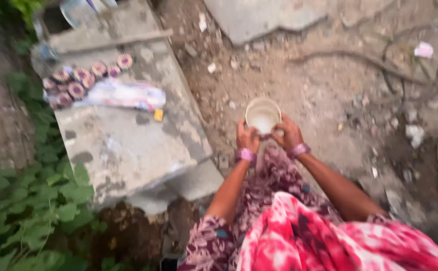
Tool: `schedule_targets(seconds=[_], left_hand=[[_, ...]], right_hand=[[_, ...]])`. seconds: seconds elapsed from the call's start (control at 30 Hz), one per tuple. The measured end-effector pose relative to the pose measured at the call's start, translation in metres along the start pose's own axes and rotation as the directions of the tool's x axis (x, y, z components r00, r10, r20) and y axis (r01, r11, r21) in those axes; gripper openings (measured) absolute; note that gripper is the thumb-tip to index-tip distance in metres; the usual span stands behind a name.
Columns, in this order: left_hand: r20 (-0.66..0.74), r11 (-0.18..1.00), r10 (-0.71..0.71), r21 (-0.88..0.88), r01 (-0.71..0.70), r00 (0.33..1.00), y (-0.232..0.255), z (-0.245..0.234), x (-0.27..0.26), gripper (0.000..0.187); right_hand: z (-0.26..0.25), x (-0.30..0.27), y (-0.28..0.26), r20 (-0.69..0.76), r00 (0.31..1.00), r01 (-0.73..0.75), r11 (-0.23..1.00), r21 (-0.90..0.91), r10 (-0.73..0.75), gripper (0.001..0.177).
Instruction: The person waters a small green plant using water from a white container and a blue bucket.
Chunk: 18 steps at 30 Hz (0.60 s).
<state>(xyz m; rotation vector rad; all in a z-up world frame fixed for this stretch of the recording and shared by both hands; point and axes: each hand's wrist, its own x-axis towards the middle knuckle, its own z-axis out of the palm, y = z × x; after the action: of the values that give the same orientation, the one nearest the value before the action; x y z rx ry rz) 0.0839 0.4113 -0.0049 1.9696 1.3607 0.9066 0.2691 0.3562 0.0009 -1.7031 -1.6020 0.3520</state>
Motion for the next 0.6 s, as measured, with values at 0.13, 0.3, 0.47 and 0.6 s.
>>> schedule_targets(seconds=[0.13,0.3,0.47,0.6], left_hand=[[-0.008,1.000,0.016,0.020,-0.016,1.000,0.016,0.006,0.033,0.021],[-0.069,1.000,-0.013,0.009,0.013,0.998,0.042,0.011,0.078,0.018],[-0.101,0.998,-0.059,0.000,0.060,0.993,0.049,0.014,0.106,0.017],[-0.109,0.992,-0.121,0.014,0.123,0.987,0.041,0.012,0.126,0.020]], right_hand=[[-0.017,0.035,0.008,0.020,1.000,0.006,0.999,0.050,-0.007,0.021],[-0.042,0.089,0.009,0.020,0.999,0.043,0.999,0.029,-0.043,0.020],[-0.051,0.126,0.012,0.112,0.993,0.022,0.996,0.084,-0.032,0.020],[-0.038,0.153,0.016,0.131,0.988,0.071,0.996,0.047,-0.077,0.020]])
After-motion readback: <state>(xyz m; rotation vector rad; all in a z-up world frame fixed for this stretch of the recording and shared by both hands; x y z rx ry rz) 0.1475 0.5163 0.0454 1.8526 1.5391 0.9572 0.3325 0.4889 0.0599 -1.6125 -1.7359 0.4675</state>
